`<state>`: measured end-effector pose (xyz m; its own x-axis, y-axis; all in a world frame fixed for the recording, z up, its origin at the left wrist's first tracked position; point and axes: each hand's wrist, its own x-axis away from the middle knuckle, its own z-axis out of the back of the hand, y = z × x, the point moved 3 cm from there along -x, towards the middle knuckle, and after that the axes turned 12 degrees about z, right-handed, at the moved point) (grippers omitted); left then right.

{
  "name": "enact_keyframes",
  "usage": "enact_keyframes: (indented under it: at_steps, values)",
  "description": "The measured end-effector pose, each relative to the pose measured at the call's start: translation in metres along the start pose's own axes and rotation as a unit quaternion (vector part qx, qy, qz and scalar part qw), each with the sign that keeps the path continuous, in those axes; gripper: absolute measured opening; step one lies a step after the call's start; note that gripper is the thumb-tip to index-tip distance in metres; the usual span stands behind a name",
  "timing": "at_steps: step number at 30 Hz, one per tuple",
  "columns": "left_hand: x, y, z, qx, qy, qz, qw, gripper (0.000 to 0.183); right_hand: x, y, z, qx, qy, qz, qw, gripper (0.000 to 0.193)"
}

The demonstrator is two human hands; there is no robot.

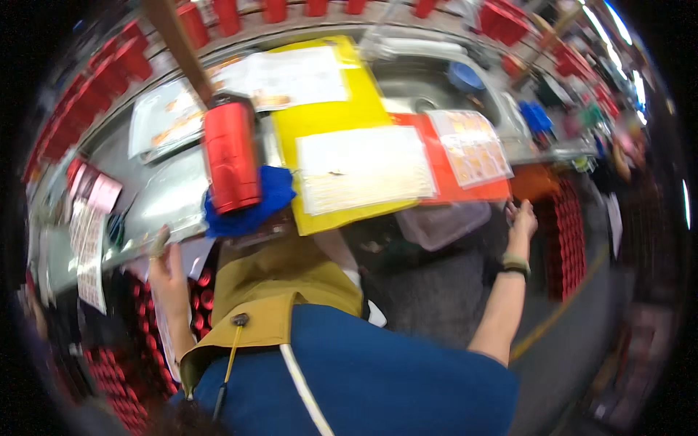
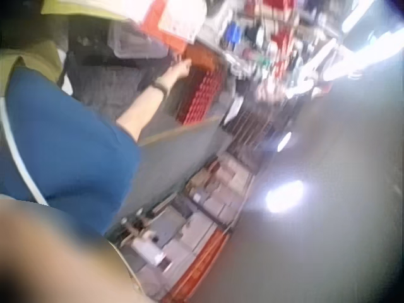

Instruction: The user is applying labels and protective films to red cylindrical metal containers at an assembly line workstation.

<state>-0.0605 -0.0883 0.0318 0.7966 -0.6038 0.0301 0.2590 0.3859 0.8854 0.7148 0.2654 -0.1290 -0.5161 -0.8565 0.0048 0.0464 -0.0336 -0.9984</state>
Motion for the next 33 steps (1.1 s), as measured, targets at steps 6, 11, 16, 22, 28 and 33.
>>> enact_keyframes:
  at_steps: [6,11,16,22,28,33]
  values:
    - [0.021,-0.002,-0.026,0.027,-0.072,-0.087,0.993,0.031,0.131,-0.124,-0.032,0.156,0.07,0.28,0.945,0.034]
    - [0.036,-0.031,-0.017,0.071,-0.092,-0.055,0.992,0.037,0.285,-0.195,-0.169,0.183,-0.165,0.582,0.775,0.026]
    - [0.053,-0.085,0.028,0.113,-0.05,-0.022,0.992,0.04,0.405,-0.226,-0.293,0.114,-0.41,0.643,0.636,0.022]
    - [0.075,-0.156,0.076,0.053,0.07,0.029,0.996,0.044,0.534,-0.238,-0.396,0.046,-0.591,0.614,0.52,0.035]
    - [0.059,-0.179,0.124,0.065,0.155,0.068,0.983,0.051,0.598,-0.223,-0.443,0.07,-0.664,0.552,0.499,0.037]
    - [0.008,-0.181,0.156,0.095,0.23,0.016,0.968,0.04,0.595,-0.188,-0.466,0.189,-0.619,0.55,0.527,0.044]
